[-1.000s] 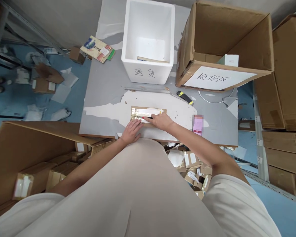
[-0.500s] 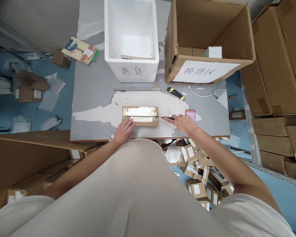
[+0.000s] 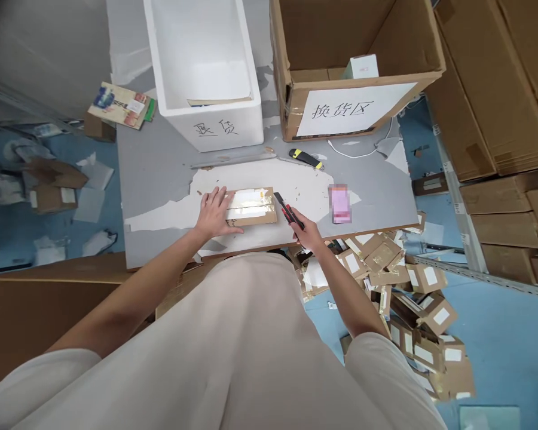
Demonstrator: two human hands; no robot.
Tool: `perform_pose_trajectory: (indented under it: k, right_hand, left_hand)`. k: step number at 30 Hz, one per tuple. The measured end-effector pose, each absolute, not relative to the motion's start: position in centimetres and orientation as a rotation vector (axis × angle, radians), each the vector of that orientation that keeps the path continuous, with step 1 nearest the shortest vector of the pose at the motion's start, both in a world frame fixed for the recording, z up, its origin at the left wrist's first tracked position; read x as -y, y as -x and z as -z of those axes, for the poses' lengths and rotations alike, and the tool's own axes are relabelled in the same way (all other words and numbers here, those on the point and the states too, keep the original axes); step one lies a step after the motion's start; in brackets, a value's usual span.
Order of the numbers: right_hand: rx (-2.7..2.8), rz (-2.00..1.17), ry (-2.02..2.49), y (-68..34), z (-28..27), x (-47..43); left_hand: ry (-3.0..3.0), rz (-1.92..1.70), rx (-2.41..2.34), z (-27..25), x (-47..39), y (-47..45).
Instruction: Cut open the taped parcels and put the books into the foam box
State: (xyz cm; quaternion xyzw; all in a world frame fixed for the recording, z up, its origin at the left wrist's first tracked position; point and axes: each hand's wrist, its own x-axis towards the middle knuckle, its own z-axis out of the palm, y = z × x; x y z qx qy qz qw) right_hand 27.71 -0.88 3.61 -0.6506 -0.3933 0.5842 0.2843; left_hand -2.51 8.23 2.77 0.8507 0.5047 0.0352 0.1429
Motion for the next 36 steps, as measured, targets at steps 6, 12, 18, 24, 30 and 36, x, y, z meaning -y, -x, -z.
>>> perform_pose_trajectory:
  k: [6, 12, 18, 24, 30, 36]
  right_hand:
    - [1.198, -1.574, 1.779, -28.6, -4.1, 0.6]
    - [1.842, -1.339, 1.904, -28.7, -6.8, -1.7]
    - [1.871, -1.459, 1.856, -30.0, -7.3, -0.4]
    - [1.524, -1.673, 1.871, -30.1, -6.3, 2.1]
    - [1.201, -1.626, 1.849, -29.9, -5.8, 4.7]
    - [0.689, -1.481, 1.597, -24.5, -4.0, 3.4]
  left_hand:
    - [-2.436, -0.131, -1.447, -2.0, -8.2, 2.5]
    - [-2.398, -0.175, -1.490, -1.5, -8.3, 2.4]
    - [-2.390, -0.199, -1.438, -1.6, -8.5, 2.3]
    - [-2.403, -0.180, -1.449, -1.8, -8.5, 2.4]
    - [-2.397, -0.232, -1.498, -1.8, -8.3, 2.0]
    - [-2.169, -0.273, -1.873, -2.6, -6.9, 0.6]
